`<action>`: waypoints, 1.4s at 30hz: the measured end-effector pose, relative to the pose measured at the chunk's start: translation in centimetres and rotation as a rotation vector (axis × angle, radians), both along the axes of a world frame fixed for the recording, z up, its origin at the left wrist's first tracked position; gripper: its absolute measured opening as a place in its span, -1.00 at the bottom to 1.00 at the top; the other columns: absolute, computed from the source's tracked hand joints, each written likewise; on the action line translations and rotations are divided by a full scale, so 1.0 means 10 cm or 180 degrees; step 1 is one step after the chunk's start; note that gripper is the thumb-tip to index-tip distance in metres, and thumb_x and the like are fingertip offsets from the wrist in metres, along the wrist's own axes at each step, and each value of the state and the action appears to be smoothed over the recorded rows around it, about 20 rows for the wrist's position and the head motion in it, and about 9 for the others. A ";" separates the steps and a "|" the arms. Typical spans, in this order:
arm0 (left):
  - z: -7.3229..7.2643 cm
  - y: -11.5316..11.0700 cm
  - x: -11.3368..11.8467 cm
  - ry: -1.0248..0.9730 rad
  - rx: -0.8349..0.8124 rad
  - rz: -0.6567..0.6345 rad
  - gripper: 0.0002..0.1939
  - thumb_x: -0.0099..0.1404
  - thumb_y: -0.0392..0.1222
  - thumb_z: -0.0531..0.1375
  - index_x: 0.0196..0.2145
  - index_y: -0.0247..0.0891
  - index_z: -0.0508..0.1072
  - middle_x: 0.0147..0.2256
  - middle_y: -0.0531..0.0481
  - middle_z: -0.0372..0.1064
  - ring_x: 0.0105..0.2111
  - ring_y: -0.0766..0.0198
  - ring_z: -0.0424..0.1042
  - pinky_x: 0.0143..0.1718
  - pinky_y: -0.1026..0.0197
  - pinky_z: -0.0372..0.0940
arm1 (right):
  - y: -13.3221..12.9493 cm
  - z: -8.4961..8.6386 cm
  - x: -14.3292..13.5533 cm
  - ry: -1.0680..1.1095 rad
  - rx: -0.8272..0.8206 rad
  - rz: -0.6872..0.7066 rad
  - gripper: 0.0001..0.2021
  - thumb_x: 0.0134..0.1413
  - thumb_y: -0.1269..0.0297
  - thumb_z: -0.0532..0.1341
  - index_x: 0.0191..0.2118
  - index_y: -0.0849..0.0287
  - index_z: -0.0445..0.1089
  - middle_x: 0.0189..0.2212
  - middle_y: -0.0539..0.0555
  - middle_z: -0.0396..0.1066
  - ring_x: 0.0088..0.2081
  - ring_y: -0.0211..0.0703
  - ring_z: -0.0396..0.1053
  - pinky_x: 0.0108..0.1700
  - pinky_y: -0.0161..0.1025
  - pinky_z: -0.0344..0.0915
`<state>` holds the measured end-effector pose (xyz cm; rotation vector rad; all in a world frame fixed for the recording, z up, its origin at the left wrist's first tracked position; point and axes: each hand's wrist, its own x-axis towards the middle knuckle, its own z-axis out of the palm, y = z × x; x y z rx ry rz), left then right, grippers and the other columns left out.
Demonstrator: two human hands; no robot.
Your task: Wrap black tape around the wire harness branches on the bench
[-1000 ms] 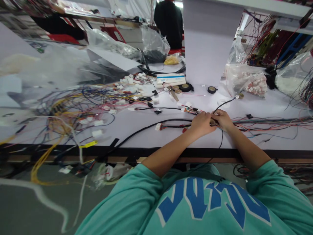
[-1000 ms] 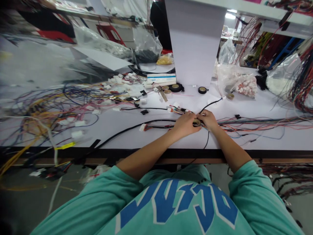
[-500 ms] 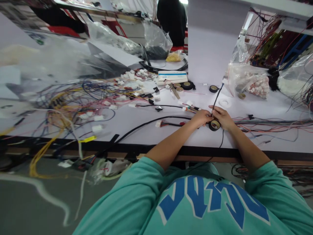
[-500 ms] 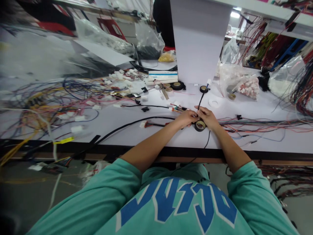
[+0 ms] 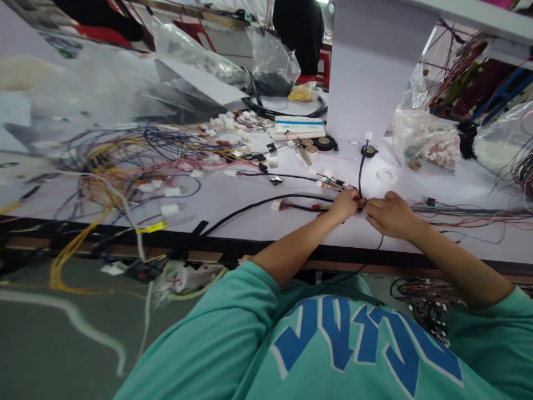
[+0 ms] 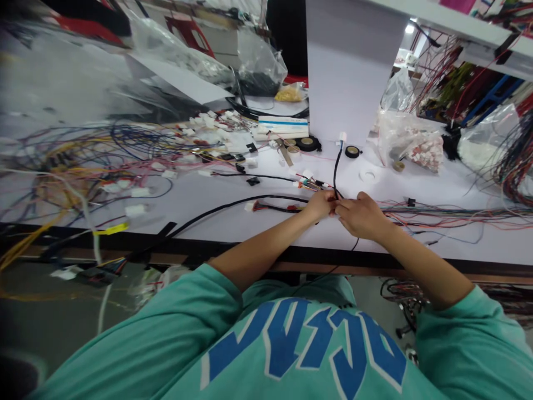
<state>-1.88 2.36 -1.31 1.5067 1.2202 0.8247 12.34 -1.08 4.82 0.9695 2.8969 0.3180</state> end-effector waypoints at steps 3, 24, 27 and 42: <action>0.02 -0.04 0.01 0.0367 0.0133 0.0029 -0.87 0.13 -0.33 0.05 -0.41 -0.31 0.40 -0.71 0.17 0.18 -0.67 0.38 0.24 -0.53 0.32 0.13 | 0.19 0.14 0.06 -0.0238 -0.0233 -0.0107 -0.78 0.11 0.26 0.02 -0.26 0.19 0.38 -0.33 0.12 0.44 -0.34 -0.15 0.34 -0.29 -0.22 0.05; 0.34 -0.17 0.26 0.2770 0.0737 0.0081 -0.67 0.27 -0.11 0.03 -0.13 -0.34 0.43 -0.16 -0.26 0.42 -0.12 0.08 0.40 -0.19 0.16 0.29 | 0.54 -0.64 0.33 0.1618 -0.0548 -0.0610 -0.66 -0.03 0.43 -0.05 -0.14 0.25 0.33 -0.20 0.18 0.44 -0.17 -0.07 0.36 -0.13 -0.15 0.26; 0.32 -0.16 0.30 0.2696 0.0572 0.0239 -0.69 0.29 -0.21 0.00 -0.13 -0.35 0.44 -0.15 -0.27 0.42 -0.12 0.11 0.40 -0.19 0.17 0.29 | 0.55 -0.64 0.34 0.1669 -0.0581 -0.0587 -0.65 -0.02 0.41 -0.06 -0.13 0.22 0.33 -0.17 0.16 0.44 -0.15 -0.10 0.36 -0.09 -0.16 0.24; 0.14 -0.13 0.30 0.2177 0.0588 0.0729 -0.69 0.27 -0.25 -0.05 -0.13 -0.32 0.41 -0.14 -0.22 0.41 -0.13 0.15 0.41 -0.16 0.20 0.29 | 0.53 0.04 -0.12 -0.0887 -0.0154 -0.0702 -0.68 0.07 0.35 -0.06 -0.30 0.20 0.44 -0.30 0.18 0.49 -0.22 -0.02 0.40 -0.23 -0.14 0.05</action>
